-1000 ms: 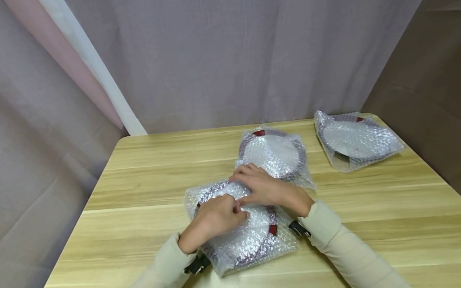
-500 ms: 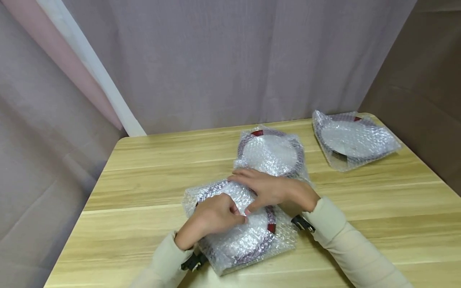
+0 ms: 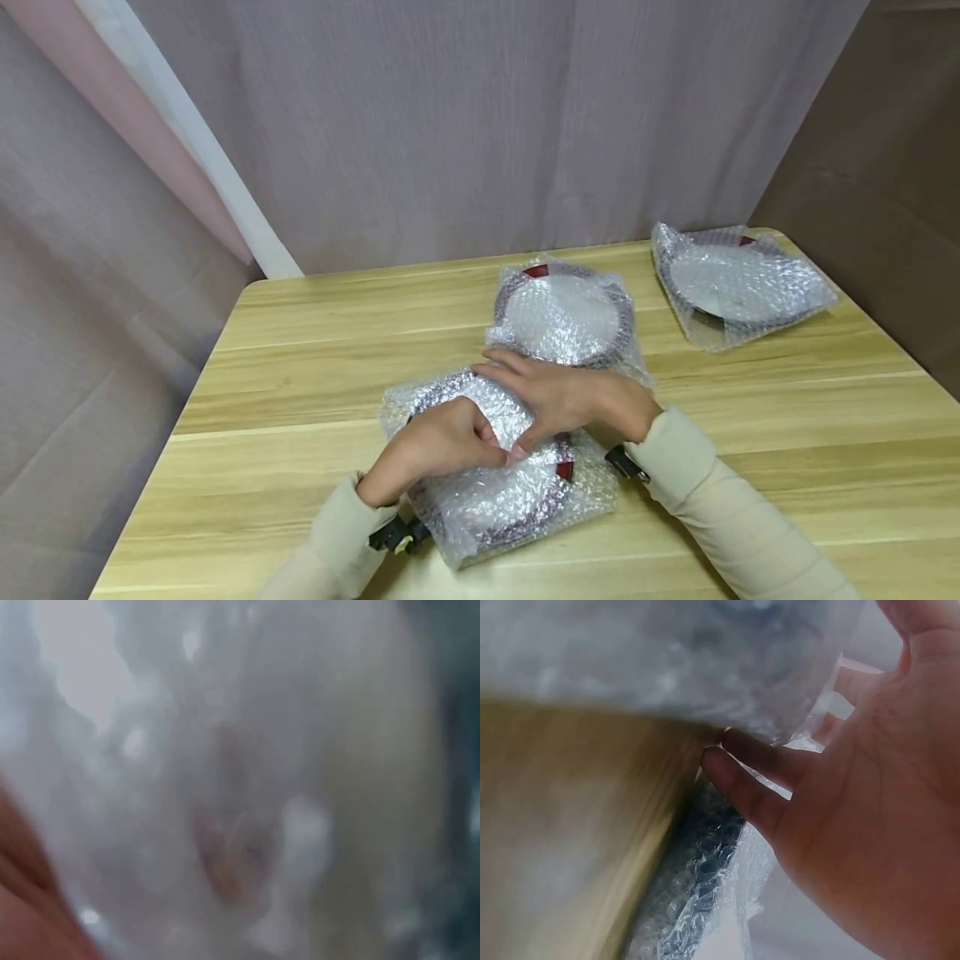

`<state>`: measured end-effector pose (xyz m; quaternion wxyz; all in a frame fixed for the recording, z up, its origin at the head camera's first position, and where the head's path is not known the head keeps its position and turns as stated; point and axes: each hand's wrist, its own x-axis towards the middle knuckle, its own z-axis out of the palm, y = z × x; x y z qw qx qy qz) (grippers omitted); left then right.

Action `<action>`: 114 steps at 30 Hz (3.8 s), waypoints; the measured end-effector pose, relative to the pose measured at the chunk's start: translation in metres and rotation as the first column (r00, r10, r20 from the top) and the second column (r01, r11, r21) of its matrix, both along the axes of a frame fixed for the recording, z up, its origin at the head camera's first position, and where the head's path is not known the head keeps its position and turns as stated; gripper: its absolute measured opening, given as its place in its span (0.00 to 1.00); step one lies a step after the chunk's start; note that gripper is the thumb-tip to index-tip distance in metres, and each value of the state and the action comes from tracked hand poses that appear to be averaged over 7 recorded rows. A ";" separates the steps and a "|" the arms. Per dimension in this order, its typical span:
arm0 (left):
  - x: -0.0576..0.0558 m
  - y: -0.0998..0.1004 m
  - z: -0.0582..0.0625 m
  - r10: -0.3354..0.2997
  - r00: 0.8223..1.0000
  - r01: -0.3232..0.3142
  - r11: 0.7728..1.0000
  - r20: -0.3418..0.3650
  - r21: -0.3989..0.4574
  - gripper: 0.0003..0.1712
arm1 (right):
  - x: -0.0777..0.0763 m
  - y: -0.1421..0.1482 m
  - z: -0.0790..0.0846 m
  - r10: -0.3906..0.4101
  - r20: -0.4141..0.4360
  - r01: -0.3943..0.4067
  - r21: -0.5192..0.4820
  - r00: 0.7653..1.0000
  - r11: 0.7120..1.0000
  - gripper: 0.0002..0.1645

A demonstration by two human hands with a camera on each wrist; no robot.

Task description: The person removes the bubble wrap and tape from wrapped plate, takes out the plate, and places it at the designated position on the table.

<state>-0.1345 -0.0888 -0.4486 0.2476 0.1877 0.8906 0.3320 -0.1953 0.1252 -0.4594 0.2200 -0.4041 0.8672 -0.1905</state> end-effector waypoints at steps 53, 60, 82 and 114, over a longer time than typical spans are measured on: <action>-0.012 -0.010 0.013 -0.206 0.978 0.204 0.977 0.022 0.061 0.15 | 0.006 0.002 0.012 -0.071 0.010 0.070 0.014 0.997 0.997 0.72; -0.010 -0.010 0.015 -0.193 0.980 0.193 0.981 0.038 -0.011 0.12 | 0.018 0.007 0.036 -0.071 -0.105 0.069 -0.016 0.992 0.997 0.30; -0.006 -0.011 0.017 -0.257 0.958 0.246 0.964 0.124 0.100 0.16 | 0.009 -0.001 0.014 0.219 0.579 -0.186 -0.118 0.785 0.976 0.18; -0.003 -0.016 0.024 -0.318 0.937 0.282 0.933 0.146 0.225 0.03 | 0.018 -0.020 0.004 0.005 0.587 0.065 -0.098 0.809 0.993 0.13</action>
